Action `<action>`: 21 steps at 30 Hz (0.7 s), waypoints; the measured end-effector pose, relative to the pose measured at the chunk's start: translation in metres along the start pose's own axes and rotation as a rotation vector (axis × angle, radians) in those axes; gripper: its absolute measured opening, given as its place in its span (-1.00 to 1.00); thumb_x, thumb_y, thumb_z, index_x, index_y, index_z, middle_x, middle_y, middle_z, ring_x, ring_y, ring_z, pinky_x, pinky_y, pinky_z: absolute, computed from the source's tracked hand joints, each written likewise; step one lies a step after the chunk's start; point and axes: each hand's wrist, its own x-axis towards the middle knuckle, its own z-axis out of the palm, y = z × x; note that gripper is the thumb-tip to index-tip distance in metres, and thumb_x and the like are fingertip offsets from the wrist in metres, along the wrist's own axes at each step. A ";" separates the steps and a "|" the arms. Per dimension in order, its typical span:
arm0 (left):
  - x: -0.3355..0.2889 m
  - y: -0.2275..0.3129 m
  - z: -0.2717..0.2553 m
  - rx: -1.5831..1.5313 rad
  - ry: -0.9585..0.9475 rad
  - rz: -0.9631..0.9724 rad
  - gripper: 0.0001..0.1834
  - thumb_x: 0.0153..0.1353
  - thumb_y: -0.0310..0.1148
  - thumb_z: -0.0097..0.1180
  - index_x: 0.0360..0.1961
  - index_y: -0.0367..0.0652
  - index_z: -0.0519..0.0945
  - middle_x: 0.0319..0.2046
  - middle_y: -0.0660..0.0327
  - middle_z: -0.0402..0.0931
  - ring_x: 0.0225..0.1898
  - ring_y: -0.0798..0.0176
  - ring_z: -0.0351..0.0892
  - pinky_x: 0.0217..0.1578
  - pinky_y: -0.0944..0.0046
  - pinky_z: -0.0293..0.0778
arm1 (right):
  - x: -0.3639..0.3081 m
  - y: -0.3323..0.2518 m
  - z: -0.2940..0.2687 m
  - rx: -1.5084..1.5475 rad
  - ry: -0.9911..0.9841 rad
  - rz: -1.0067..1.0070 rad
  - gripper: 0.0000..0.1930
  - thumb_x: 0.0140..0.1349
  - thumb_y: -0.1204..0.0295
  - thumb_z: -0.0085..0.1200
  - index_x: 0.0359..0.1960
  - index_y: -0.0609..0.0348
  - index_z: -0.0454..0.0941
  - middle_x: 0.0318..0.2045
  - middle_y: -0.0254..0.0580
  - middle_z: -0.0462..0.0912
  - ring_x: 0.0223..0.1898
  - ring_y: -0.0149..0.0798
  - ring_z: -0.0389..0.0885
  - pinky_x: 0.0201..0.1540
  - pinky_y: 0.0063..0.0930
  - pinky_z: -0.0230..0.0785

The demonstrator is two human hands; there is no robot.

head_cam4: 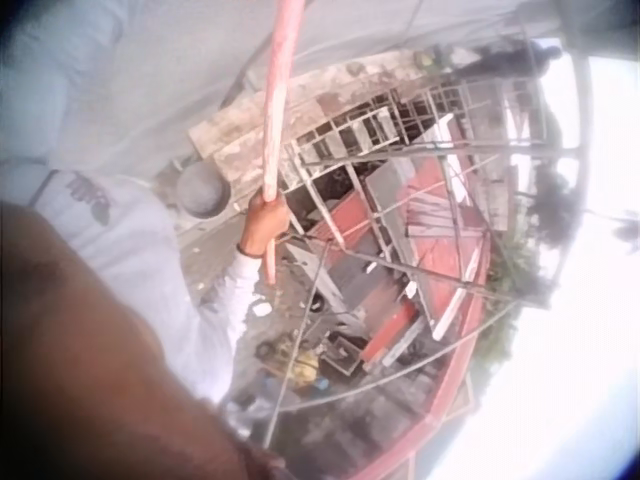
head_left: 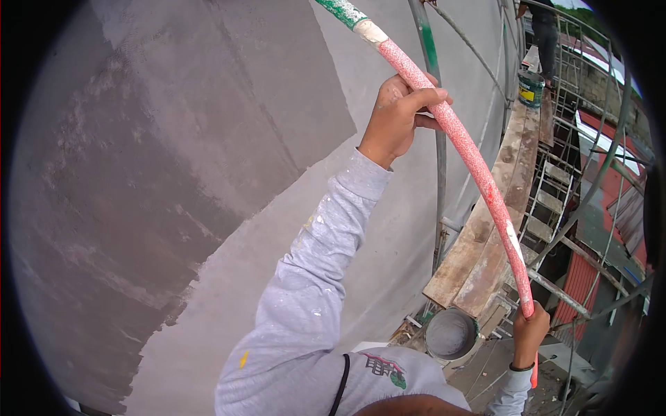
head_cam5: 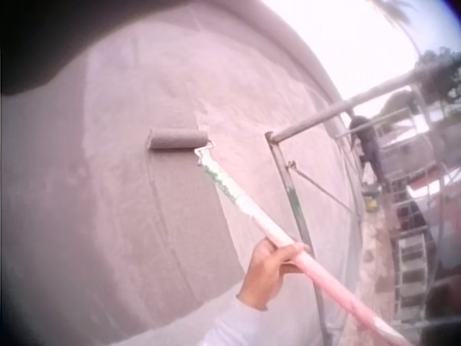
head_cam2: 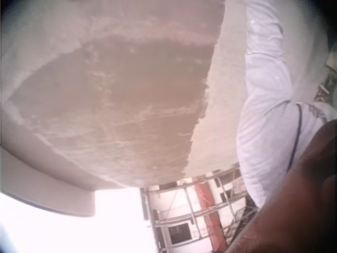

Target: The person paints a concrete wall while standing on scaffolding, using a paint roller on an extension pole to apply gray paint and dipping the roller into a bucket hanging from the structure.

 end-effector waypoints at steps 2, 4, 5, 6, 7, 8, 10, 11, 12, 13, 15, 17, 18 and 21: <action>-0.008 -0.008 -0.003 -0.015 0.028 0.001 -0.71 0.15 -0.35 0.19 -0.17 -0.28 0.45 -0.32 0.05 0.57 -0.28 0.18 0.64 -0.34 0.14 0.69 | -0.005 0.003 0.011 -0.050 -0.045 0.017 -0.84 0.07 0.43 0.13 -0.54 0.29 0.52 -0.57 0.22 0.54 -0.42 0.29 0.56 -0.40 -0.01 0.36; -0.030 -0.028 -0.003 -0.023 0.028 -0.090 -0.71 0.16 -0.37 0.19 -0.16 -0.27 0.45 -0.30 0.07 0.57 -0.26 0.19 0.64 -0.29 0.14 0.69 | -0.011 0.018 0.025 -0.091 -0.046 0.018 -0.84 0.06 0.44 0.14 -0.55 0.29 0.53 -0.57 0.20 0.55 -0.43 0.28 0.56 -0.40 -0.01 0.37; -0.043 -0.042 -0.002 -0.045 0.019 -0.130 -0.72 0.16 -0.38 0.20 -0.16 -0.27 0.45 -0.28 0.08 0.57 -0.25 0.19 0.64 -0.26 0.15 0.69 | -0.019 0.028 0.031 -0.114 -0.044 0.032 -0.85 0.04 0.46 0.15 -0.56 0.29 0.52 -0.58 0.18 0.55 -0.44 0.27 0.57 -0.40 -0.02 0.38; -0.058 -0.056 0.000 -0.065 -0.002 -0.201 -0.72 0.17 -0.39 0.20 -0.15 -0.26 0.45 -0.26 0.09 0.57 -0.22 0.20 0.64 -0.23 0.15 0.69 | -0.028 0.041 0.036 -0.147 -0.054 0.067 -0.86 0.03 0.47 0.15 -0.57 0.29 0.52 -0.59 0.17 0.55 -0.45 0.26 0.57 -0.40 -0.02 0.39; -0.072 -0.070 0.003 -0.090 -0.018 -0.270 -0.73 0.18 -0.40 0.20 -0.15 -0.25 0.45 -0.24 0.10 0.57 -0.20 0.20 0.65 -0.20 0.15 0.69 | -0.035 0.057 0.037 -0.151 -0.086 0.111 -0.87 0.02 0.49 0.14 -0.58 0.30 0.53 -0.57 0.19 0.57 -0.43 0.27 0.58 -0.38 0.00 0.40; -0.086 -0.084 0.007 -0.112 -0.045 -0.320 -0.74 0.19 -0.41 0.19 -0.14 -0.25 0.45 -0.23 0.10 0.57 -0.17 0.20 0.64 -0.17 0.15 0.68 | -0.043 0.073 0.037 -0.161 -0.091 0.128 -0.87 0.02 0.48 0.14 -0.57 0.31 0.54 -0.57 0.20 0.57 -0.43 0.27 0.58 -0.37 0.01 0.40; -0.114 -0.112 0.019 -0.161 -0.071 -0.410 -0.76 0.23 -0.43 0.18 -0.13 -0.26 0.45 -0.21 0.11 0.58 -0.14 0.20 0.64 -0.13 0.15 0.68 | -0.056 0.106 0.033 -0.192 -0.108 0.178 -0.86 0.02 0.46 0.14 -0.55 0.32 0.55 -0.56 0.22 0.57 -0.41 0.28 0.58 -0.36 0.04 0.38; -0.128 -0.125 0.025 -0.191 -0.073 -0.445 -0.78 0.24 -0.43 0.17 -0.14 -0.26 0.46 -0.21 0.12 0.58 -0.13 0.20 0.65 -0.12 0.16 0.67 | -0.064 0.122 0.030 -0.243 -0.109 0.189 -0.87 0.02 0.48 0.12 -0.56 0.31 0.55 -0.57 0.22 0.57 -0.42 0.28 0.59 -0.36 0.03 0.39; -0.141 -0.137 0.032 -0.220 -0.075 -0.476 -0.79 0.25 -0.44 0.16 -0.14 -0.27 0.46 -0.21 0.12 0.58 -0.12 0.20 0.65 -0.11 0.17 0.67 | -0.073 0.138 0.027 -0.295 -0.110 0.201 -0.89 0.01 0.50 0.11 -0.58 0.30 0.55 -0.57 0.21 0.57 -0.42 0.27 0.59 -0.37 0.03 0.40; -0.155 -0.149 0.038 -0.241 -0.065 -0.518 -0.80 0.26 -0.44 0.16 -0.14 -0.27 0.47 -0.20 0.12 0.58 -0.12 0.20 0.65 -0.10 0.18 0.67 | -0.081 0.152 0.023 -0.347 -0.110 0.223 -0.90 0.01 0.52 0.10 -0.59 0.29 0.55 -0.57 0.20 0.58 -0.42 0.27 0.60 -0.37 0.03 0.41; -0.178 -0.168 0.048 -0.281 -0.049 -0.581 -0.81 0.28 -0.44 0.15 -0.14 -0.28 0.48 -0.19 0.12 0.58 -0.11 0.20 0.65 -0.09 0.20 0.67 | -0.097 0.177 0.018 -0.351 -0.114 0.209 -0.90 0.01 0.52 0.09 -0.59 0.30 0.55 -0.57 0.20 0.58 -0.42 0.28 0.60 -0.37 0.04 0.41; -0.194 -0.180 0.059 -0.269 -0.050 -0.623 -0.81 0.29 -0.44 0.14 -0.13 -0.30 0.49 -0.17 0.12 0.58 -0.11 0.20 0.66 -0.09 0.22 0.67 | -0.110 0.197 0.014 -0.342 -0.135 0.193 -0.90 -0.01 0.52 0.11 -0.60 0.30 0.54 -0.58 0.20 0.57 -0.43 0.28 0.59 -0.37 0.05 0.40; -0.200 -0.183 0.064 -0.261 -0.045 -0.646 -0.80 0.29 -0.44 0.14 -0.13 -0.30 0.50 -0.16 0.12 0.58 -0.11 0.20 0.66 -0.08 0.23 0.67 | -0.114 0.205 0.017 -0.331 -0.156 0.178 -0.89 -0.03 0.51 0.13 -0.60 0.31 0.53 -0.58 0.21 0.57 -0.43 0.29 0.59 -0.37 0.05 0.39; -0.207 -0.172 0.072 -0.221 -0.048 -0.585 -0.80 0.28 -0.45 0.15 -0.13 -0.33 0.50 -0.18 0.11 0.58 -0.09 0.20 0.65 -0.08 0.23 0.67 | -0.123 0.219 0.028 -0.265 -0.199 0.127 -0.86 -0.09 0.49 0.19 -0.63 0.32 0.51 -0.60 0.23 0.55 -0.45 0.30 0.57 -0.39 0.05 0.37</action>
